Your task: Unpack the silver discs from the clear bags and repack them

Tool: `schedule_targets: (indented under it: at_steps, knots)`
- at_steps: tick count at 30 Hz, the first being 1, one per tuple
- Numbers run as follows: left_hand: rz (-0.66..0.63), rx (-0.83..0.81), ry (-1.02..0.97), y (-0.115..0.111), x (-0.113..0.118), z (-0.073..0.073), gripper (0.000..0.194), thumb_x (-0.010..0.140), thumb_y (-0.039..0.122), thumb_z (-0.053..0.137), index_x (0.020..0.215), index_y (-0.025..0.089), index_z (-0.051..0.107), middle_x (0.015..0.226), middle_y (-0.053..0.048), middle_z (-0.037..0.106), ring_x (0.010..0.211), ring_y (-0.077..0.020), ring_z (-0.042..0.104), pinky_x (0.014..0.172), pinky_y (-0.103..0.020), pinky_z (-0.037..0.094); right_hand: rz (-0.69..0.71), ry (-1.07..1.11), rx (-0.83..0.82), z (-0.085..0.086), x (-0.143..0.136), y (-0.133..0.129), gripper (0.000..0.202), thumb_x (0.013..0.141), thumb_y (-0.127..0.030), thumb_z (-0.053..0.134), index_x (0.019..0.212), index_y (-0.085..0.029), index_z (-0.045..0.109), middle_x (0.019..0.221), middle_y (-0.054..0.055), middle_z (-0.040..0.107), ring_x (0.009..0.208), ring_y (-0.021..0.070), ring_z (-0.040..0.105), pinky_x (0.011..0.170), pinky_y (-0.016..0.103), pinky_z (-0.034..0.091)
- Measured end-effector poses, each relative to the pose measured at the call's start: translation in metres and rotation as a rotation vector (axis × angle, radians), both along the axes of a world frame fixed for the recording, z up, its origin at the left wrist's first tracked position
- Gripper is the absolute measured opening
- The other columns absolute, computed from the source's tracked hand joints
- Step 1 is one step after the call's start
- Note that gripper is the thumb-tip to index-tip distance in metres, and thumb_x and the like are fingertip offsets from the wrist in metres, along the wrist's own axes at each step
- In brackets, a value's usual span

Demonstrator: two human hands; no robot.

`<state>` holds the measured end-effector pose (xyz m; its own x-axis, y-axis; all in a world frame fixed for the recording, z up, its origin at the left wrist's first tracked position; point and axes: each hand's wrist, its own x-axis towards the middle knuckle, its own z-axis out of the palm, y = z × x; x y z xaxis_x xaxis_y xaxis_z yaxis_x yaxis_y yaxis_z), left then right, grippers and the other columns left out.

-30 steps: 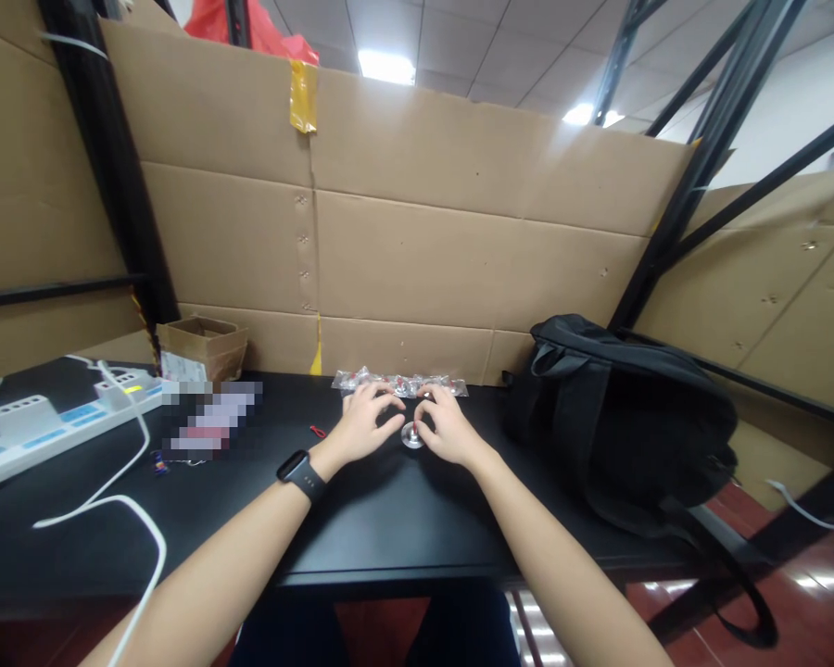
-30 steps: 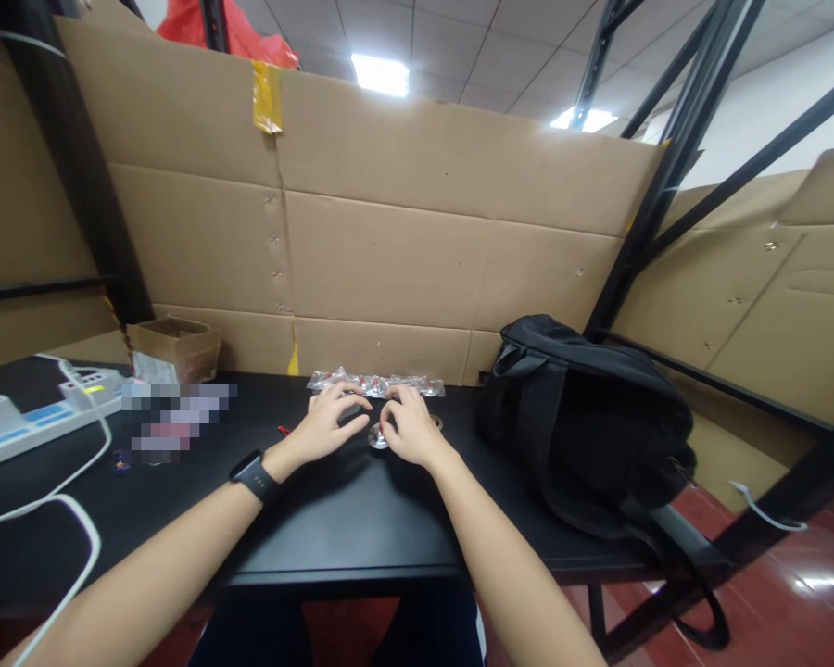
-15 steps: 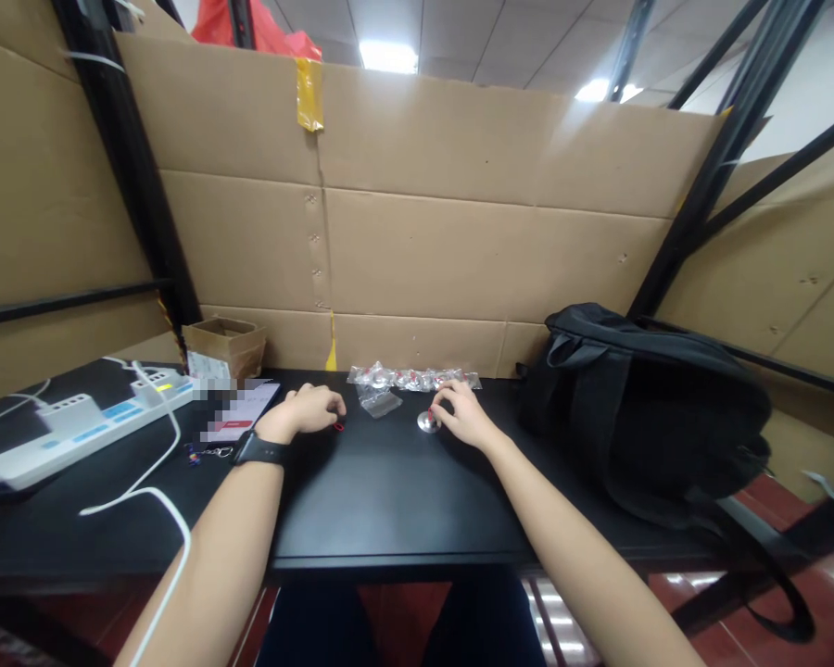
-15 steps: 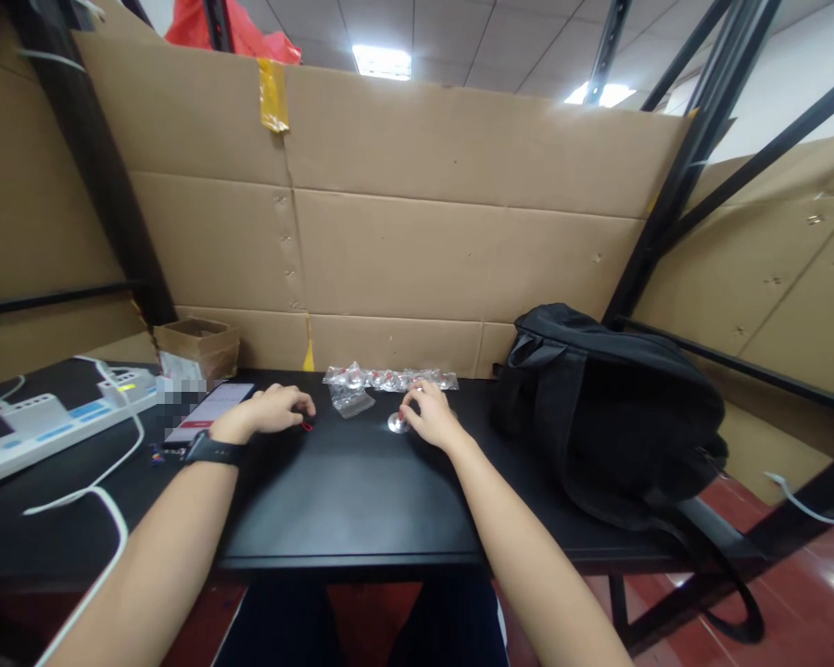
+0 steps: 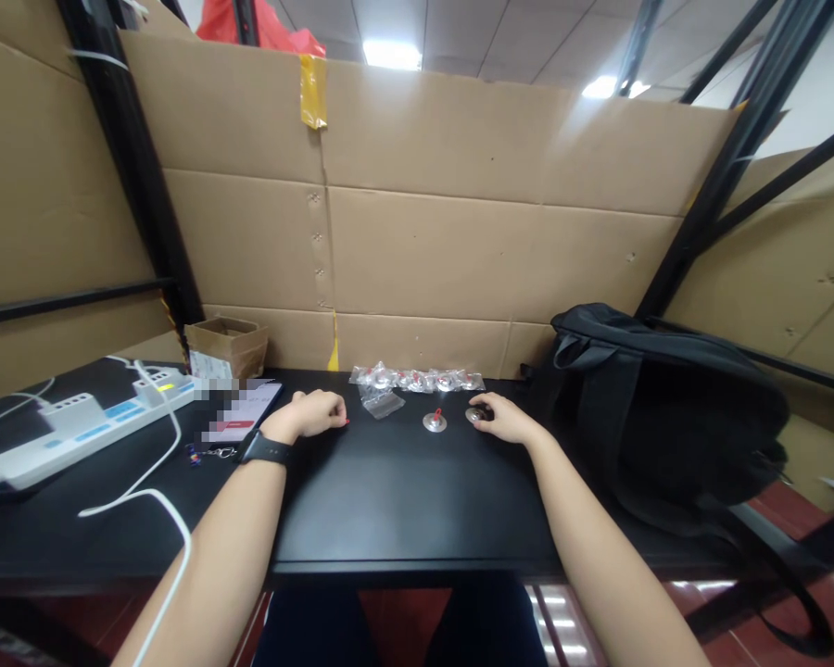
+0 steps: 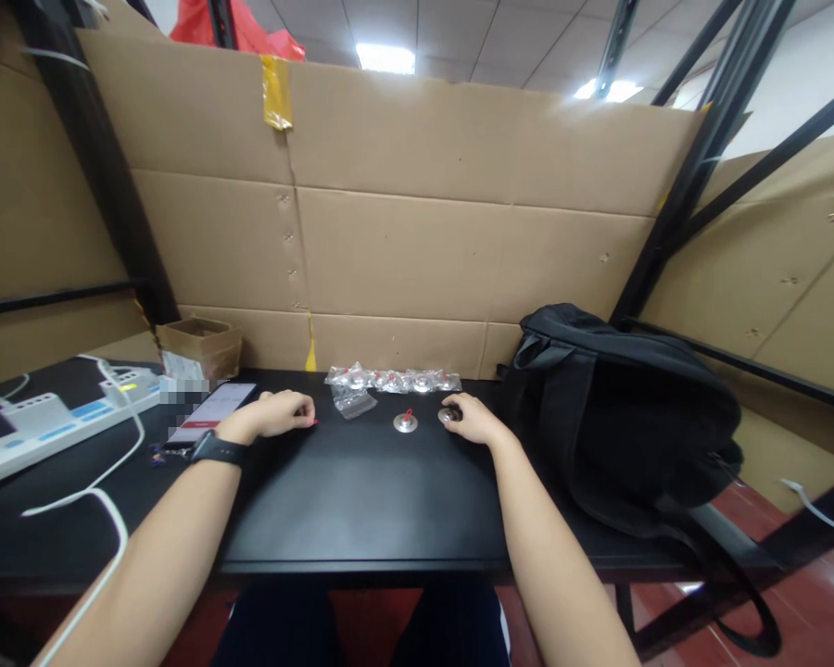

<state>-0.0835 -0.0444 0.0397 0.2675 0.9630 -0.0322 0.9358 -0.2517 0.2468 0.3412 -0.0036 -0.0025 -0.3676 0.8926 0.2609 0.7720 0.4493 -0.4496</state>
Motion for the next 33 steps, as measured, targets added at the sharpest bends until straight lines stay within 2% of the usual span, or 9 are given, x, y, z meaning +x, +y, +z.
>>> schedule_targets:
  at_steps: [3,7,11,15,18,21,24,29,33]
  knots:
    - [-0.007,0.093,-0.016,-0.001,0.003,0.004,0.013,0.084,0.033,0.058,0.082,0.025,0.068,0.085,-0.002,0.075,0.086,-0.0236,0.066,0.083,-0.035,0.038,0.018,-0.018,-0.022,-0.001,-0.003,0.002,0.035,0.077,-0.021,0.072,0.112,-0.02,0.069,0.107,0.009,0.068,0.094,0.0215,0.064,0.089,0.034,0.048]
    - [-0.071,0.21,-0.12,-0.004,0.016,0.009,0.015,0.087,0.037,0.058,0.085,0.026,0.067,0.09,0.0,0.075,0.087,-0.0215,0.067,0.081,-0.032,0.036,-0.022,-0.088,-0.053,-0.002,-0.005,0.003,0.032,0.079,-0.023,0.07,0.111,-0.02,0.069,0.102,0.008,0.064,0.093,0.0205,0.061,0.089,0.033,0.047]
    - [-0.13,0.31,-0.199,-0.003,0.036,0.005,0.011,0.087,0.035,0.062,0.086,0.027,0.069,0.091,0.0,0.075,0.094,-0.0229,0.066,0.082,-0.032,0.035,-0.044,-0.073,-0.044,0.0,-0.006,0.0,0.035,0.075,-0.02,0.073,0.109,-0.019,0.067,0.105,0.007,0.057,0.091,0.0182,0.059,0.089,0.031,0.048]
    - [-0.164,0.377,-0.234,-0.004,0.054,-0.002,0.007,0.085,0.031,0.065,0.084,0.027,0.071,0.089,0.0,0.074,0.099,-0.0247,0.062,0.086,-0.035,0.033,0.01,-0.055,-0.027,0.005,-0.009,-0.007,0.04,0.074,-0.014,0.069,0.113,-0.019,0.066,0.111,0.008,0.052,0.096,0.0175,0.06,0.095,0.03,0.047]
    - [-0.212,0.374,-0.297,-0.007,0.062,-0.004,0.006,0.082,0.03,0.069,0.079,0.026,0.073,0.091,-0.001,0.075,0.099,-0.0244,0.062,0.088,-0.036,0.034,0.046,-0.08,-0.031,0.009,-0.011,-0.012,0.044,0.069,-0.008,0.066,0.112,-0.019,0.067,0.114,0.009,0.055,0.1,0.0183,0.061,0.098,0.029,0.045]
    - [-0.207,0.378,-0.335,-0.008,0.069,-0.006,0.004,0.077,0.025,0.071,0.075,0.026,0.074,0.09,0.0,0.075,0.096,-0.0235,0.063,0.089,-0.036,0.035,0.037,-0.149,-0.046,0.014,-0.012,-0.016,0.048,0.063,-0.008,0.068,0.11,-0.02,0.069,0.109,0.008,0.062,0.1,0.0207,0.062,0.094,0.029,0.046]
    - [-0.192,0.389,-0.371,-0.009,0.073,-0.007,0.005,0.074,0.022,0.071,0.072,0.025,0.073,0.088,0.001,0.075,0.095,-0.0233,0.063,0.09,-0.036,0.037,-0.047,-0.193,-0.03,0.018,-0.016,-0.02,0.046,0.061,-0.012,0.071,0.106,-0.023,0.071,0.104,0.006,0.068,0.099,0.0228,0.064,0.088,0.029,0.047]
    - [-0.164,0.404,-0.408,-0.01,0.08,-0.005,0.002,0.074,0.024,0.074,0.074,0.026,0.074,0.095,-0.001,0.076,0.1,-0.0253,0.063,0.096,-0.042,0.034,-0.301,-0.25,0.052,0.026,-0.028,-0.029,0.046,0.056,-0.024,0.078,0.1,-0.027,0.071,0.097,0.006,0.072,0.09,0.0282,0.068,0.073,0.031,0.046]
    - [-0.188,0.401,-0.466,-0.014,0.086,-0.004,0.007,0.078,0.031,0.074,0.084,0.029,0.076,0.092,-0.001,0.076,0.103,-0.0257,0.063,0.098,-0.044,0.034,-0.285,-0.002,0.206,0.025,-0.038,-0.031,0.033,0.068,-0.026,0.069,0.101,-0.027,0.069,0.091,0.005,0.074,0.085,0.0251,0.07,0.072,0.03,0.047]
